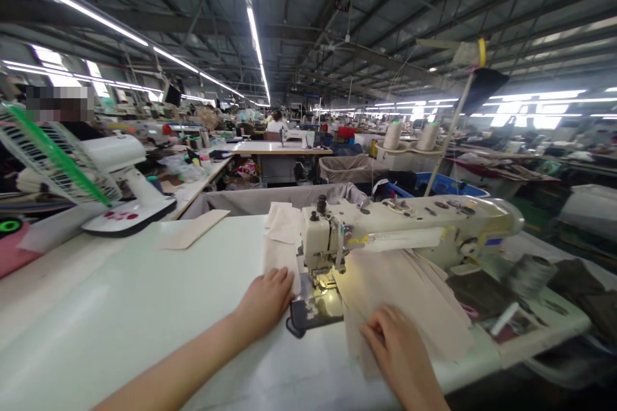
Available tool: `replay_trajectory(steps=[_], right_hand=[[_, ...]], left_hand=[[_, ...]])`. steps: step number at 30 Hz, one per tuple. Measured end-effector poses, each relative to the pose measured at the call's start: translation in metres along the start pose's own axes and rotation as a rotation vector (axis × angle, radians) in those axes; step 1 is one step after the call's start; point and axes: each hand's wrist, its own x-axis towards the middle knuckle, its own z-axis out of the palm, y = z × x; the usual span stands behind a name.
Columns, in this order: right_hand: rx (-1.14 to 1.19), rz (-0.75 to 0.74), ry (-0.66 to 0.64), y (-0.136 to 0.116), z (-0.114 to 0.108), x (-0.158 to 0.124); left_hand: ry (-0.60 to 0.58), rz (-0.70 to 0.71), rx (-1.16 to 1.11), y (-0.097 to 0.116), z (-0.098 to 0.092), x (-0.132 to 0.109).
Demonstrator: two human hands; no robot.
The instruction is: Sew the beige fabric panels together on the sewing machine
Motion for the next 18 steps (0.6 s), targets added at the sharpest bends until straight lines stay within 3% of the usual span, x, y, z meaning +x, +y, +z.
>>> replay_trajectory(steps=[5, 9, 12, 15, 16, 18], right_hand=[[0.083, 0.05, -0.013, 0.0, -0.003, 0.003], [0.038, 0.111, 0.032, -0.005, -0.018, 0.008], [-0.02, 0.073, 0.081, -0.026, -0.031, 0.015], [0.092, 0.006, 0.037, -0.063, -0.033, 0.017], [0.164, -0.005, 0.003, -0.076, -0.031, 0.016], [0.319, -0.028, -0.117, -0.099, -0.024, 0.012]], left_hand=[[0.068, -0.054, 0.003, -0.026, -0.002, 0.041], [0.095, -0.062, -0.003, -0.007, -0.01, 0.041], [0.162, 0.083, -0.06, 0.023, -0.016, 0.018], [0.336, 0.395, -0.198, 0.042, -0.017, -0.009], [0.347, 0.483, -0.247, 0.044, -0.016, -0.016], [0.262, 0.594, -0.343, 0.043, -0.014, -0.03]])
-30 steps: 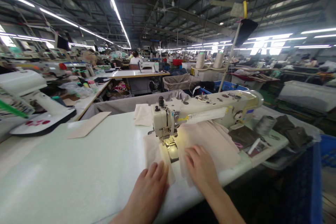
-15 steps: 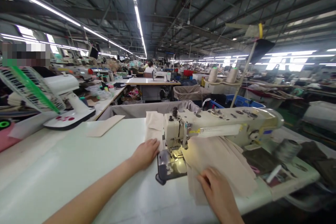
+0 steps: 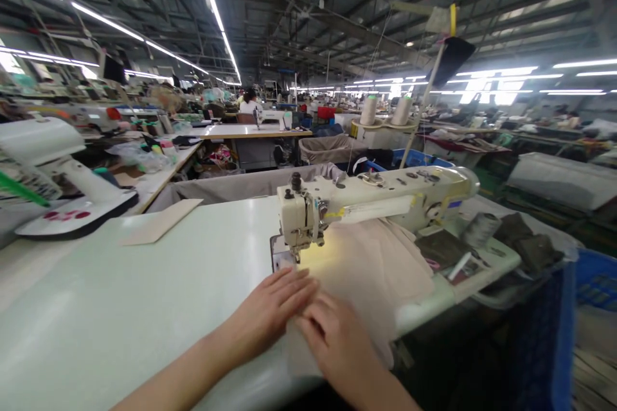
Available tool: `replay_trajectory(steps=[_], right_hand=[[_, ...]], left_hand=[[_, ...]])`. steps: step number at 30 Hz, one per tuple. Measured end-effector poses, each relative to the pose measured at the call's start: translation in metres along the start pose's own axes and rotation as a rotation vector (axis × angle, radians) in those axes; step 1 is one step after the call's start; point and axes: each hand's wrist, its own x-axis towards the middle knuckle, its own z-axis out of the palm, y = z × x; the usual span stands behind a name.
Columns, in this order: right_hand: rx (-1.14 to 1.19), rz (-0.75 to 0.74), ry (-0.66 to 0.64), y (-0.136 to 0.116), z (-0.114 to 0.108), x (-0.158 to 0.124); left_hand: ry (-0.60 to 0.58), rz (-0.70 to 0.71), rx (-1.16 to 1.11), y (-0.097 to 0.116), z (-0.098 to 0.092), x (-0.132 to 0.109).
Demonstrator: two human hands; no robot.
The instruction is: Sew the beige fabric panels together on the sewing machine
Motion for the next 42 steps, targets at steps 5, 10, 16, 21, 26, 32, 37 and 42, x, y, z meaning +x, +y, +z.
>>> replay_trajectory(steps=[5, 10, 16, 21, 26, 32, 37, 42], right_hand=[[0.134, 0.08, -0.233, -0.012, 0.015, -0.01], [0.264, -0.145, -0.332, 0.004, -0.01, -0.02], [0.008, -0.055, -0.227, 0.049, -0.028, -0.017], [-0.444, 0.382, -0.022, 0.07, -0.032, 0.01], [-0.443, 0.382, -0.1, 0.052, -0.021, 0.019], [-0.328, 0.428, -0.066, 0.061, -0.046, 0.025], [-0.678, 0.488, 0.145, 0.093, -0.103, 0.048], [-0.203, 0.128, 0.071, 0.06, -0.091, 0.031]], left_hand=[[-0.187, -0.048, -0.199, -0.002, -0.005, -0.042], [-0.164, -0.129, -0.16, -0.01, -0.021, -0.086], [-0.237, -0.102, -0.057, -0.009, -0.043, -0.109], [-0.199, -0.176, 0.026, 0.007, -0.044, -0.101], [-0.233, -0.178, 0.131, 0.013, -0.031, -0.101], [-0.184, -0.174, 0.222, 0.016, -0.015, -0.113], [-0.197, -0.155, 0.193, 0.025, -0.022, -0.109], [-0.151, -0.23, 0.15, 0.027, -0.018, -0.112]])
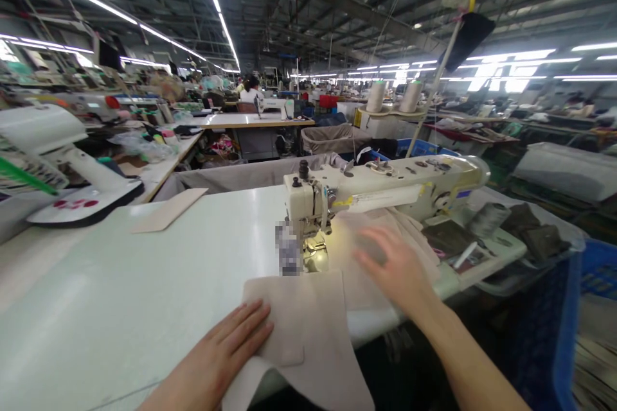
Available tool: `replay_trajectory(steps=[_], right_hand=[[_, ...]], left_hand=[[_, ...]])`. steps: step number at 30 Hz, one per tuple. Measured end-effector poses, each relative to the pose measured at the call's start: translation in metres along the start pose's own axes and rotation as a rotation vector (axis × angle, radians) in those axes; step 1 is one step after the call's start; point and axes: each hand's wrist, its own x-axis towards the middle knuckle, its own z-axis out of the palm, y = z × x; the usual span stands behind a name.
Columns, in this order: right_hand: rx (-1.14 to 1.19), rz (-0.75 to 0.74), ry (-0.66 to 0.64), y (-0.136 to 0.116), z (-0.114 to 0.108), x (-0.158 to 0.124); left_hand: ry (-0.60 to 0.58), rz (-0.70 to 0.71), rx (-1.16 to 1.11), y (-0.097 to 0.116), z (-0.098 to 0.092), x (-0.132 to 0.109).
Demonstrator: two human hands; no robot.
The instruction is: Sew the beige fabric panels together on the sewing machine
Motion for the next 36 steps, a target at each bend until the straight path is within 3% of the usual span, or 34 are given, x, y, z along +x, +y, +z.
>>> replay_trajectory(steps=[3, 5, 6, 11, 16, 19, 22, 29, 36], right_hand=[[0.358, -0.292, -0.645, -0.031, 0.016, -0.035], [0.439, -0.363, -0.83, -0.043, 0.024, -0.053], [0.446, -0.354, -0.853, -0.046, 0.027, -0.058], [0.547, -0.101, -0.661, -0.048, 0.043, -0.049], [0.662, 0.337, -0.448, -0.049, 0.078, -0.023], [0.553, 0.495, -0.279, -0.053, 0.095, -0.019], [0.535, 0.507, -0.212, -0.057, 0.099, -0.023], [0.407, 0.381, -0.271, -0.056, 0.098, -0.029], [0.354, 0.382, -0.27, -0.058, 0.099, -0.026]], left_hand=[[0.006, -0.092, -0.063, -0.004, 0.006, -0.009], [-0.013, -0.128, -0.106, -0.008, 0.006, -0.016], [-0.019, -0.141, -0.129, -0.011, 0.005, -0.019], [0.003, -0.303, -0.343, -0.018, -0.012, -0.008], [-0.008, -0.788, -0.494, -0.025, -0.023, 0.028], [-0.026, -0.91, -0.419, -0.024, -0.023, 0.038], [-0.004, -0.92, -0.386, -0.019, -0.022, 0.039], [0.029, -0.948, -0.36, -0.013, -0.021, 0.042], [-0.116, -0.992, -0.246, -0.011, -0.022, 0.052]])
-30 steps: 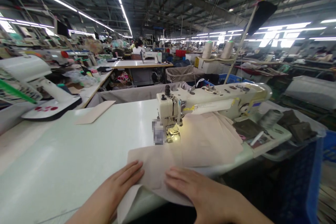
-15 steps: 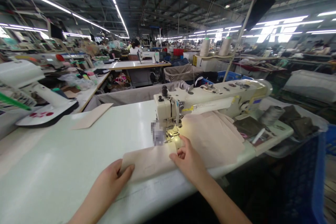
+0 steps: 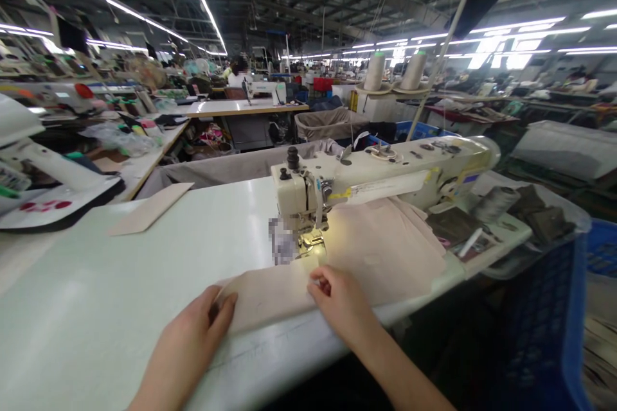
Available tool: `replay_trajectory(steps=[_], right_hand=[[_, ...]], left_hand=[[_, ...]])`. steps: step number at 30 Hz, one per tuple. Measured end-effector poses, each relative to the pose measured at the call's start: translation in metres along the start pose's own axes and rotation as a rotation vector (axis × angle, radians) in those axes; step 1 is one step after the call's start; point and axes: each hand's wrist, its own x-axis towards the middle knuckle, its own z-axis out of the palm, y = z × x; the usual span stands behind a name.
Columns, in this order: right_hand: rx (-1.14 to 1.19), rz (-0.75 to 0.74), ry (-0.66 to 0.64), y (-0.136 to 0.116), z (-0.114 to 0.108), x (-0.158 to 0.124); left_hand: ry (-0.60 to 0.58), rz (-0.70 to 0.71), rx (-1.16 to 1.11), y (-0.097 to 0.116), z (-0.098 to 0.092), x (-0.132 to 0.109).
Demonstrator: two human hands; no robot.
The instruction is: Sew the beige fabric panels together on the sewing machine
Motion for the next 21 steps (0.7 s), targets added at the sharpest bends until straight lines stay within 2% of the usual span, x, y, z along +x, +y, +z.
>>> replay_trajectory(steps=[6, 12, 17, 21], right_hand=[[-0.025, 0.011, -0.006, -0.0012, -0.0008, 0.0009], [-0.04, 0.031, -0.015, -0.0025, -0.0003, 0.0015], [-0.124, 0.01, -0.02, -0.0023, -0.0002, 0.0029], [-0.122, -0.001, -0.049, 0.0025, -0.0004, 0.0033]], left_hand=[[-0.028, -0.046, 0.119, 0.0047, -0.0023, 0.0], [-0.041, -0.037, 0.135, 0.0053, -0.0031, 0.0025], [-0.008, -0.02, 0.095, 0.0025, 0.0005, 0.0031], [0.069, -0.02, 0.006, -0.0007, 0.0029, 0.0037]])
